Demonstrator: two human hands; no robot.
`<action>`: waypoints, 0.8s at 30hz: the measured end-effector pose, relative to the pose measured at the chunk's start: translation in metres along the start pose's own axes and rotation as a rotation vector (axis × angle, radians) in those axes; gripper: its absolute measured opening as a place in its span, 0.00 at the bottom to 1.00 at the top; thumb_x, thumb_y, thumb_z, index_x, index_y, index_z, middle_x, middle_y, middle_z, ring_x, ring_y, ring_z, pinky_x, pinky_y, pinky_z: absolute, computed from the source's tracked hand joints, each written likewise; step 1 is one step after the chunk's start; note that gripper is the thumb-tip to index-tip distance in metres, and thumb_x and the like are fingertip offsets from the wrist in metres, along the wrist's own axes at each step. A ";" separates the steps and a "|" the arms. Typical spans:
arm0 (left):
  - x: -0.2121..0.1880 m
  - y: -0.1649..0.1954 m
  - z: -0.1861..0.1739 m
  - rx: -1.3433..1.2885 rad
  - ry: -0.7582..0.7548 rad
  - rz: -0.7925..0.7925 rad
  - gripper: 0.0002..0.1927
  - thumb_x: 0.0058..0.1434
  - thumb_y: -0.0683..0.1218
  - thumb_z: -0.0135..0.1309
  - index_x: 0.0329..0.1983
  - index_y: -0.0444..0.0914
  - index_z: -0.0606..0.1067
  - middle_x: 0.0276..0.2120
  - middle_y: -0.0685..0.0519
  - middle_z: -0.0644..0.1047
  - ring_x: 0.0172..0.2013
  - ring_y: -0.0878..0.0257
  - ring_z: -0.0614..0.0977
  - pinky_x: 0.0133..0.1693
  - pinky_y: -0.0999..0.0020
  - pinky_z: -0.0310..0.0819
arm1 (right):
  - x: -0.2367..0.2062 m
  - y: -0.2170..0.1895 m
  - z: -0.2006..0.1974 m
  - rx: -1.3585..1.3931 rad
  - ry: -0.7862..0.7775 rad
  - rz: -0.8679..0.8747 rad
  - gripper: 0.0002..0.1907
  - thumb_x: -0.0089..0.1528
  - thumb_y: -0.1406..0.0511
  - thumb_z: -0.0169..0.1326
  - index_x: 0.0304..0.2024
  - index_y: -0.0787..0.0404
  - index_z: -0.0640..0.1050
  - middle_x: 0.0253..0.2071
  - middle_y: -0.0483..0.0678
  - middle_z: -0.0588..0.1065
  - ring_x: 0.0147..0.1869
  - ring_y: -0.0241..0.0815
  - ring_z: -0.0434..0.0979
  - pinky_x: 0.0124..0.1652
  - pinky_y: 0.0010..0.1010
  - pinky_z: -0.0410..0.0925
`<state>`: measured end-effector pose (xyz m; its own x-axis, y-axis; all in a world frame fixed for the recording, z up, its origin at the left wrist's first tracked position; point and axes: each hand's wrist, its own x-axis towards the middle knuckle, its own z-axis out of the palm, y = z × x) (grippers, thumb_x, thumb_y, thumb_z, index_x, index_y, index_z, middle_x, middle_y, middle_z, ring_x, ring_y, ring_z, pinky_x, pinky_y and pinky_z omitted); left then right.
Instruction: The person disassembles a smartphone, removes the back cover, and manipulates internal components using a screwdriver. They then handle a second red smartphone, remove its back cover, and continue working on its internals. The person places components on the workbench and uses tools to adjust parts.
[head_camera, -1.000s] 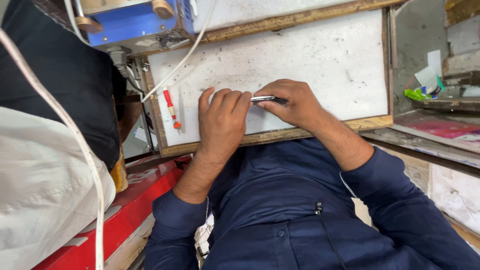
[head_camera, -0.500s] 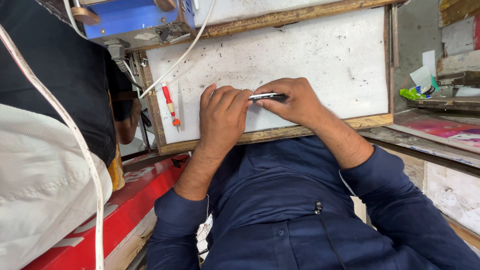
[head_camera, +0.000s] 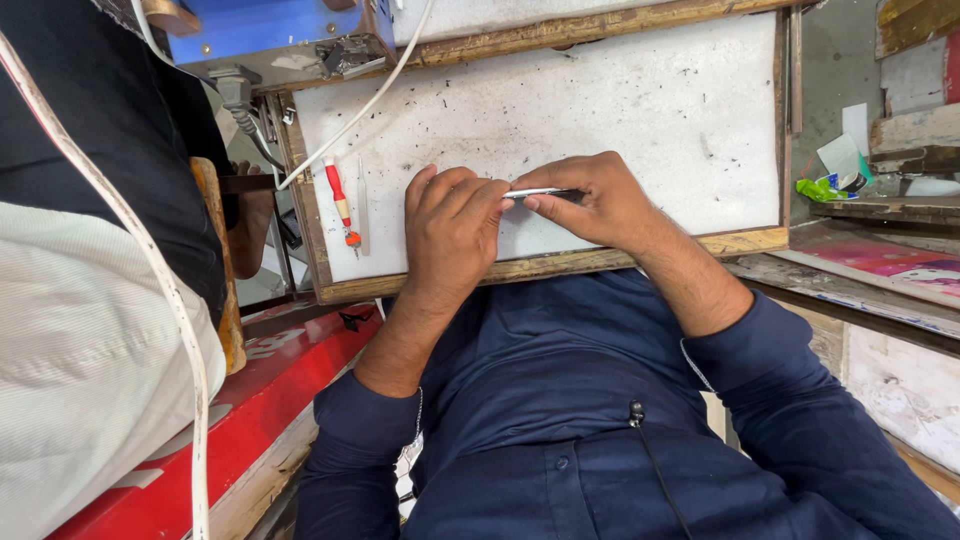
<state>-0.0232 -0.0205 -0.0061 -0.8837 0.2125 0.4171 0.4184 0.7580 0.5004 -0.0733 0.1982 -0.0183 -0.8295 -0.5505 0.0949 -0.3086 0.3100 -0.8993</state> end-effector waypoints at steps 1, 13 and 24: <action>0.000 0.000 0.001 0.010 0.008 -0.001 0.07 0.67 0.48 0.61 0.46 0.42 0.81 0.39 0.57 0.81 0.51 0.59 0.79 0.64 0.49 0.63 | 0.000 0.000 0.000 -0.009 0.003 -0.009 0.11 0.66 0.61 0.61 0.48 0.59 0.84 0.43 0.51 0.84 0.46 0.41 0.86 0.44 0.29 0.78; -0.002 -0.005 0.001 -0.213 0.133 -0.170 0.06 0.71 0.46 0.57 0.45 0.39 0.79 0.38 0.53 0.81 0.45 0.56 0.83 0.62 0.52 0.70 | -0.006 0.002 -0.002 0.098 0.110 0.148 0.17 0.63 0.61 0.63 0.52 0.61 0.82 0.37 0.47 0.84 0.37 0.34 0.82 0.37 0.25 0.74; 0.006 0.029 -0.024 -0.680 0.053 -0.270 0.18 0.71 0.45 0.55 0.59 0.34 0.69 0.47 0.47 0.80 0.51 0.53 0.84 0.53 0.62 0.78 | -0.016 -0.044 -0.008 -0.020 0.267 0.000 0.10 0.67 0.67 0.61 0.51 0.62 0.83 0.41 0.50 0.84 0.42 0.36 0.85 0.40 0.24 0.75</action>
<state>-0.0109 -0.0123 0.0292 -0.9702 0.0292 0.2404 0.2407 0.2261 0.9439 -0.0495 0.1995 0.0233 -0.9221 -0.3271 0.2066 -0.3156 0.3271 -0.8907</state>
